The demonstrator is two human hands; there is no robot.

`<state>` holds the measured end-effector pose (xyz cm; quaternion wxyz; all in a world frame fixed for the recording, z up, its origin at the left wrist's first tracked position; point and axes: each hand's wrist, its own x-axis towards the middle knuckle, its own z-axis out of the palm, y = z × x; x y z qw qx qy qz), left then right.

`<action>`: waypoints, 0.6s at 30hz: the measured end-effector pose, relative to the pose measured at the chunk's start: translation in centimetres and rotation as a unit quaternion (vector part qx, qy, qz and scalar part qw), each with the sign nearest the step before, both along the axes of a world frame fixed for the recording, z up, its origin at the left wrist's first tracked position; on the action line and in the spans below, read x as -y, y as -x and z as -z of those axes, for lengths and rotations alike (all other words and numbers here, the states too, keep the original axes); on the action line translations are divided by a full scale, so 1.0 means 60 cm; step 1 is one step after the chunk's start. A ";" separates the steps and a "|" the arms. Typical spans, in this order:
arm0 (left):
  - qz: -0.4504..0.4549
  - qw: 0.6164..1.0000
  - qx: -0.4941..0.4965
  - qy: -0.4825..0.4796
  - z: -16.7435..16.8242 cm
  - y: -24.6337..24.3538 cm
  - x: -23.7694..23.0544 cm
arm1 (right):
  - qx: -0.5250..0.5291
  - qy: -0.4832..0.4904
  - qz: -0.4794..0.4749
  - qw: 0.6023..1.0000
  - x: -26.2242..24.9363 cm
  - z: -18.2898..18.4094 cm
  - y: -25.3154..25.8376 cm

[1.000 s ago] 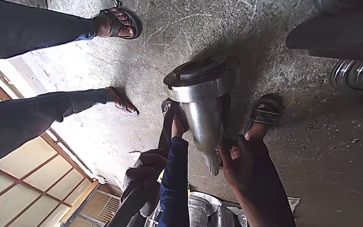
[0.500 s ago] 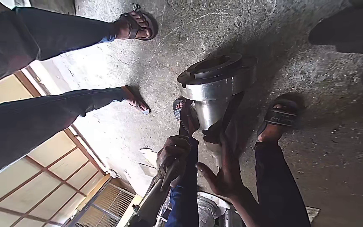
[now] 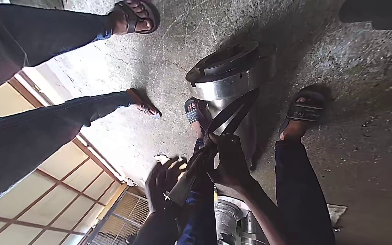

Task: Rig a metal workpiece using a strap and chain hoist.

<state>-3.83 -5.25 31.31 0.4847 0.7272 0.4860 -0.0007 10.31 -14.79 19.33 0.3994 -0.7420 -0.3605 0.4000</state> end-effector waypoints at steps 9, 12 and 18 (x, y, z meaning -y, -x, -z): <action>-0.170 0.969 0.162 -0.073 0.032 -0.098 0.036 | -0.001 0.007 0.036 0.999 -0.003 -0.010 0.008; -0.200 0.968 0.150 0.014 0.042 -0.091 0.011 | -0.026 0.014 0.033 0.999 -0.002 -0.013 0.011; -0.223 0.971 0.089 -0.009 0.074 -0.103 -0.013 | -0.033 0.011 0.011 0.999 0.002 -0.004 0.012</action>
